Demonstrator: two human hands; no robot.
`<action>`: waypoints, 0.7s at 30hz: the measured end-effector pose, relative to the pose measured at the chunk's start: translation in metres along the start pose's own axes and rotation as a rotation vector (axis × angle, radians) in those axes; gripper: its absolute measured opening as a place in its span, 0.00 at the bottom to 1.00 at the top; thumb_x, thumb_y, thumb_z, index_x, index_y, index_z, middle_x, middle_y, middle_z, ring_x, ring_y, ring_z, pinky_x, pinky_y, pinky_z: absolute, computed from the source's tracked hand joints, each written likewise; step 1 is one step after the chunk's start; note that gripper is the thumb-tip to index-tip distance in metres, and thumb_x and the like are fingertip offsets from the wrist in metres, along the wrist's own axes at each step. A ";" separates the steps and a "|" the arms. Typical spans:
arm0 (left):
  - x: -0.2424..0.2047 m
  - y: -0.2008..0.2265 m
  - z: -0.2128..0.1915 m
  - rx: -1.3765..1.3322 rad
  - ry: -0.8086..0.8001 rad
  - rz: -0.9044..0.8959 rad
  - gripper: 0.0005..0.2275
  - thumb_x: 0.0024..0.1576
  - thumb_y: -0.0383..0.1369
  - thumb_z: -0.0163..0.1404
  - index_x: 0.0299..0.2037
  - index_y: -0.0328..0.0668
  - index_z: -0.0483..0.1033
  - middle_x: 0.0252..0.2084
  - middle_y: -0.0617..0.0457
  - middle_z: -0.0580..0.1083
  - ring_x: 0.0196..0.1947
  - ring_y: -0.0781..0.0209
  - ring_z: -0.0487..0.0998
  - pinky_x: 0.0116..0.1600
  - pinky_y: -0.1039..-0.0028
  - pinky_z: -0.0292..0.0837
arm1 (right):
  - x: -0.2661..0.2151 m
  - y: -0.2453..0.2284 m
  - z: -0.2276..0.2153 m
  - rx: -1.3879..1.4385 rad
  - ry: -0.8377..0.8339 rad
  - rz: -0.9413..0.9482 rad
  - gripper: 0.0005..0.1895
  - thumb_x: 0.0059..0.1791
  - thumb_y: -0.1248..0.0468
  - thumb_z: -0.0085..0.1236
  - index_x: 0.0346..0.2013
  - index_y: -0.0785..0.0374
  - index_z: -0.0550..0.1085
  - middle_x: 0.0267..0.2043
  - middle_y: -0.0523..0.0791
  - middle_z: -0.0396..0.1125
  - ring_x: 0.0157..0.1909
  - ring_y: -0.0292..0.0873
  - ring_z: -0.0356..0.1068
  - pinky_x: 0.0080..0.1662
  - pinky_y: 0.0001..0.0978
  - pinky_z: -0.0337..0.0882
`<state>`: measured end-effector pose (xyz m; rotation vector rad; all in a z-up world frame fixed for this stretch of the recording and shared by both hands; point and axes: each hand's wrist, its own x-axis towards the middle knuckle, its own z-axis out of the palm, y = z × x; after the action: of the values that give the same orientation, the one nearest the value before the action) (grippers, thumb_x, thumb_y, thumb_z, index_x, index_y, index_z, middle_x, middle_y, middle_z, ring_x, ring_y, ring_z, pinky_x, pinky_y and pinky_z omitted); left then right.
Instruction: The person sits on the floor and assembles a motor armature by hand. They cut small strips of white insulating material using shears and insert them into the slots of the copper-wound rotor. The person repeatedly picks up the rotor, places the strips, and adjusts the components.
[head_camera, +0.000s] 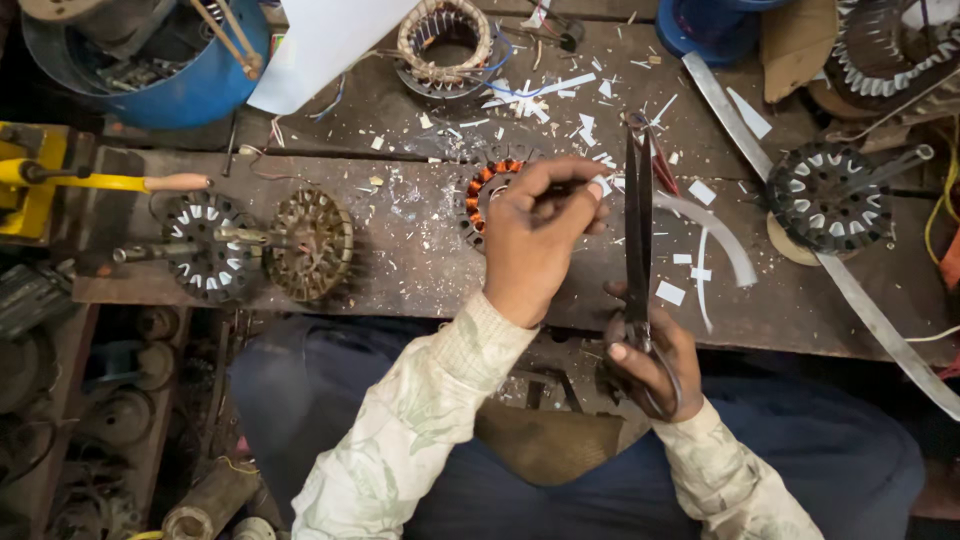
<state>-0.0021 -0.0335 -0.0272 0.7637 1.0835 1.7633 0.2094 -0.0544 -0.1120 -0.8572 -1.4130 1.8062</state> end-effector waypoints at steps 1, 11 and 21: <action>0.000 0.005 -0.002 0.086 -0.027 0.062 0.08 0.61 0.21 0.53 0.49 0.31 0.79 0.44 0.50 0.76 0.37 0.67 0.80 0.43 0.78 0.79 | 0.000 0.000 0.002 0.072 -0.020 0.001 0.39 0.45 0.65 0.62 0.69 0.76 0.61 0.31 0.42 0.64 0.31 0.33 0.62 0.34 0.23 0.62; -0.018 0.033 -0.022 0.006 0.106 -0.019 0.09 0.57 0.21 0.59 0.47 0.24 0.80 0.40 0.46 0.80 0.36 0.66 0.82 0.42 0.77 0.82 | 0.005 -0.003 0.028 0.030 -0.179 -0.025 0.43 0.43 0.64 0.65 0.68 0.78 0.60 0.33 0.44 0.65 0.37 0.38 0.65 0.41 0.27 0.65; -0.014 0.031 -0.047 -0.193 0.177 -0.134 0.10 0.57 0.20 0.57 0.47 0.23 0.79 0.38 0.46 0.80 0.36 0.63 0.83 0.42 0.75 0.82 | 0.015 0.013 0.037 -0.153 -0.158 0.034 0.40 0.42 0.68 0.65 0.67 0.76 0.63 0.32 0.41 0.64 0.33 0.33 0.62 0.38 0.23 0.63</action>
<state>-0.0476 -0.0690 -0.0193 0.4145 1.0359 1.8138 0.1693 -0.0638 -0.1185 -0.8339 -1.6640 1.8438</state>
